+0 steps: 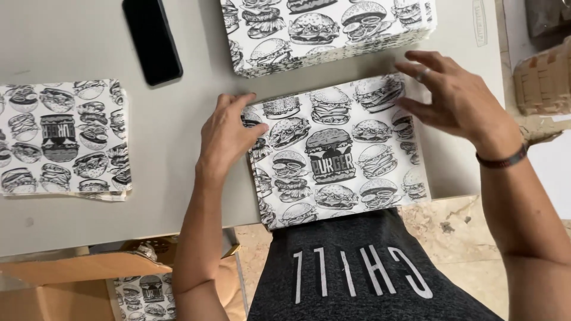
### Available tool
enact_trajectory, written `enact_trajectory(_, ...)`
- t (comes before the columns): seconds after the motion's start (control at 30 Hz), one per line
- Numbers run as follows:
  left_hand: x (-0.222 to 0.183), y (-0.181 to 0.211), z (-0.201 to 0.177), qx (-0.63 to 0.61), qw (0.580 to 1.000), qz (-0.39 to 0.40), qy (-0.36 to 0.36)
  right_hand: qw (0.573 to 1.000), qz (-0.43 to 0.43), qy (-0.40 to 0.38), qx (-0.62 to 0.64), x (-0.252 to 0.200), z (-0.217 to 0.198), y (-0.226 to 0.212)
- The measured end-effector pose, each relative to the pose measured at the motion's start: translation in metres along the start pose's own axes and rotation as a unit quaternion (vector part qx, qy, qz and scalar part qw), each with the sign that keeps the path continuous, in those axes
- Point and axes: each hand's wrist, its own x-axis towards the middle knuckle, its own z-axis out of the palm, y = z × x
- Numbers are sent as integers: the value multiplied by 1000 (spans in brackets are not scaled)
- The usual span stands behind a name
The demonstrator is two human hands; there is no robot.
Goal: Sorting and counting printed paper sheets from a stack on a table.
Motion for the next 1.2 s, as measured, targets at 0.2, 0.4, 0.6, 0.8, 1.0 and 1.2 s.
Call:
enact_trajectory(0.2, 10, -7, 3, -7, 1000, 1, -9, 996, -18, -42, -72, 29, 21, 15)
enact_trajectory(0.4, 14, -12, 6, -4, 1000, 18, 6, 991, -34, -11, -126, 33, 35, 22)
enact_trajectory(0.6, 14, -13, 9, -26, 999, 18, -10, 992, -21, -39, -121, 30, 36, 26)
enact_trajectory(0.8, -1, -25, 4, -89, 994, 40, 42, 996, -27, -27, -76, 17, 28, 18)
enact_trajectory(1.0, -75, -33, 12, -225, 970, -54, 80, 967, 141, 98, 187, -62, 65, 46)
enact_trajectory(1.2, -111, -19, 54, -308, 943, -46, 116, 951, 229, 46, 201, -77, 43, -26)
